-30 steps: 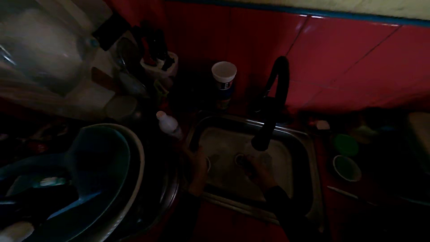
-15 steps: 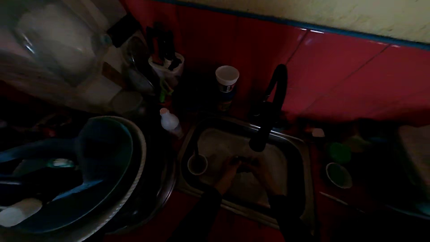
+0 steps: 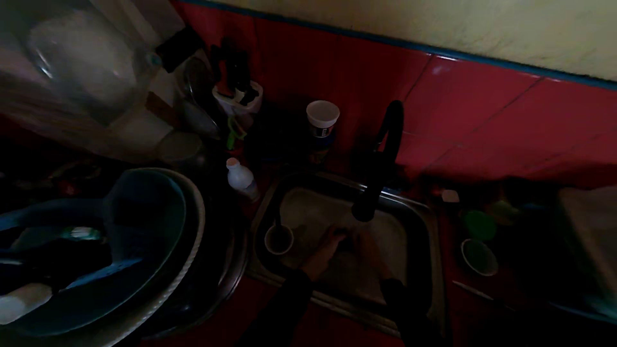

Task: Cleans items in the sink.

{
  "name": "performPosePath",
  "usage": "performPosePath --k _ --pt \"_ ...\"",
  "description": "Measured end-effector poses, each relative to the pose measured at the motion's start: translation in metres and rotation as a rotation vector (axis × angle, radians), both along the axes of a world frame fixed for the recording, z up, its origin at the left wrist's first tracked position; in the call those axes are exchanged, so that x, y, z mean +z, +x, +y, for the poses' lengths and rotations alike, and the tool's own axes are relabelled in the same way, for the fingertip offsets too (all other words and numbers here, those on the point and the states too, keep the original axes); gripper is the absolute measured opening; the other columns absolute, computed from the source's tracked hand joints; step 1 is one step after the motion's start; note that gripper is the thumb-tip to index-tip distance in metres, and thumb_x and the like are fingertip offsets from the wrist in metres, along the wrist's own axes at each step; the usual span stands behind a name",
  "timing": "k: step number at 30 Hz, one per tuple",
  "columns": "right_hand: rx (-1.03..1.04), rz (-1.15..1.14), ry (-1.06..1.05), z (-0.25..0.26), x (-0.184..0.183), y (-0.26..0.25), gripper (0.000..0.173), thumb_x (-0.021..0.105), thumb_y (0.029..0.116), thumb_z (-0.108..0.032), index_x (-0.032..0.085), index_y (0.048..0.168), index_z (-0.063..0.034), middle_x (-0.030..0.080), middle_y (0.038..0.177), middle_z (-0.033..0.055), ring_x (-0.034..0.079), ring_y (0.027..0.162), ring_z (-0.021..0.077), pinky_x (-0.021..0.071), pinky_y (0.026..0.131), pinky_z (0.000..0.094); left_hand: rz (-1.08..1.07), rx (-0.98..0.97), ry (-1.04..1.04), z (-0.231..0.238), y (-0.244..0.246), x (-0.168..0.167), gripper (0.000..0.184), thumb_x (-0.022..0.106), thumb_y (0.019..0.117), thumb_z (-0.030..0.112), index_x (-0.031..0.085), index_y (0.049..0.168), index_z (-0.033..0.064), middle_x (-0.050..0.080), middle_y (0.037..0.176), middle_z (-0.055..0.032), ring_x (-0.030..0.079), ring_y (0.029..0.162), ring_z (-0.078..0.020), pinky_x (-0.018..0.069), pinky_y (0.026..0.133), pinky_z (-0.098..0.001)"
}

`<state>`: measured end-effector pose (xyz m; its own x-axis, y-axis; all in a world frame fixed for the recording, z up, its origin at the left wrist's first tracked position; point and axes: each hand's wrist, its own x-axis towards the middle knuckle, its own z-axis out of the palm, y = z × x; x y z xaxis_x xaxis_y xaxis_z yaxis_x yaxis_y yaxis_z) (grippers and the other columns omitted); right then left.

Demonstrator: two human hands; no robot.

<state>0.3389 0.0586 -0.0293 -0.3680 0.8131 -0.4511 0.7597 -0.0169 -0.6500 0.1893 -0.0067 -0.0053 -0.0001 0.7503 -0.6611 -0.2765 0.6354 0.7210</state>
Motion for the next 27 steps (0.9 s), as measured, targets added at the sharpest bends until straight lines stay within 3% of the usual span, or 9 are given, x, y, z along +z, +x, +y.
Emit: performPosePath --k 5,8,12,16,20,22,24,25,27 --pt "0.099 0.37 -0.242 -0.006 -0.004 0.003 0.041 0.068 0.0961 -0.017 0.061 0.135 -0.0071 0.07 0.117 0.0059 0.067 0.103 0.011 0.056 0.093 0.0307 -0.047 0.061 -0.005 -0.002 -0.004 -0.012 0.038 0.048 0.1088 0.022 0.046 0.144 0.0077 0.064 0.12 -0.014 0.065 0.099 -0.0199 0.0553 0.083 -0.0353" --pt "0.024 0.381 -0.257 -0.008 -0.008 -0.001 0.03 0.063 0.1008 -0.017 0.066 0.128 -0.0058 0.072 0.108 0.0058 0.069 0.092 0.0119 0.0581 0.085 0.0315 0.014 -0.002 0.049 0.0 -0.009 -0.015 0.039 0.05 0.1082 0.022 0.047 0.142 0.0029 0.059 0.131 -0.0194 0.061 0.113 -0.0257 0.0524 0.095 -0.0426" --pt "-0.082 0.38 -0.317 -0.008 -0.001 0.001 0.028 0.052 0.1067 -0.018 0.067 0.127 -0.0049 0.071 0.105 0.0047 0.066 0.089 0.0097 0.0557 0.082 0.0288 0.044 -0.032 0.086 -0.001 -0.014 -0.02 0.036 0.049 0.1085 0.022 0.051 0.139 0.0027 0.061 0.127 -0.0183 0.062 0.107 -0.0238 0.053 0.09 -0.0396" --pt "-0.265 0.494 -0.393 -0.005 -0.005 0.001 0.024 0.048 0.107 -0.015 0.065 0.11 0.0019 0.069 0.088 0.007 0.066 0.076 0.0144 0.0566 0.071 0.0316 -0.034 0.038 0.073 -0.001 -0.014 -0.018 0.035 0.051 0.1043 0.013 0.052 0.138 0.0034 0.06 0.125 -0.0167 0.061 0.106 -0.0228 0.0524 0.089 -0.0391" --pt "-0.349 0.4 -0.306 -0.008 0.001 0.005 0.03 0.049 0.1078 -0.021 0.061 0.12 0.0031 0.066 0.097 0.0111 0.064 0.082 0.0159 0.0565 0.074 0.0334 -0.15 0.161 0.024 0.0 -0.013 -0.017 0.034 0.051 0.101 0.005 0.055 0.134 0.0018 0.061 0.123 -0.0174 0.061 0.107 -0.0248 0.0533 0.09 -0.0415" --pt "-0.261 0.206 -0.214 -0.014 0.011 -0.003 0.036 0.056 0.1061 -0.033 0.065 0.116 0.0003 0.065 0.091 0.0091 0.061 0.075 0.0141 0.0529 0.069 0.0323 -0.259 0.257 -0.01 -0.002 -0.007 -0.027 0.027 0.051 0.1053 0.014 0.058 0.129 0.0021 0.064 0.112 -0.0149 0.064 0.097 -0.0232 0.0557 0.085 -0.0408" --pt "-0.163 0.075 -0.041 -0.026 0.019 -0.02 0.037 0.054 0.1064 -0.035 0.07 0.112 -0.002 0.069 0.093 0.0112 0.066 0.083 0.0188 0.0556 0.078 0.0384 -0.233 0.25 -0.02 -0.011 0.003 -0.029 0.033 0.046 0.1098 0.026 0.058 0.129 0.0018 0.065 0.105 -0.0121 0.064 0.09 -0.0188 0.0562 0.08 -0.0352" --pt "-0.121 0.047 0.059 -0.036 0.024 -0.03 0.037 0.053 0.1066 -0.034 0.071 0.112 -0.0028 0.071 0.095 0.0123 0.068 0.087 0.0217 0.0561 0.082 0.0415 -0.149 0.189 -0.031 -0.019 0.008 -0.012 0.038 0.038 0.1119 0.03 0.056 0.131 0.0024 0.063 0.109 -0.011 0.062 0.093 -0.0165 0.0538 0.081 -0.0316" --pt "-0.088 0.018 0.226 -0.048 0.018 -0.039 0.035 0.05 0.1072 -0.031 0.07 0.115 -0.0021 0.071 0.096 0.0145 0.07 0.089 0.0263 0.0575 0.083 0.0457 -0.06 0.068 -0.072 -0.029 0.011 0.04 0.047 0.029 0.1138 0.029 0.044 0.149 0.0015 0.055 0.14 -0.0185 0.057 0.121 -0.0237 0.0482 0.1 -0.0381"
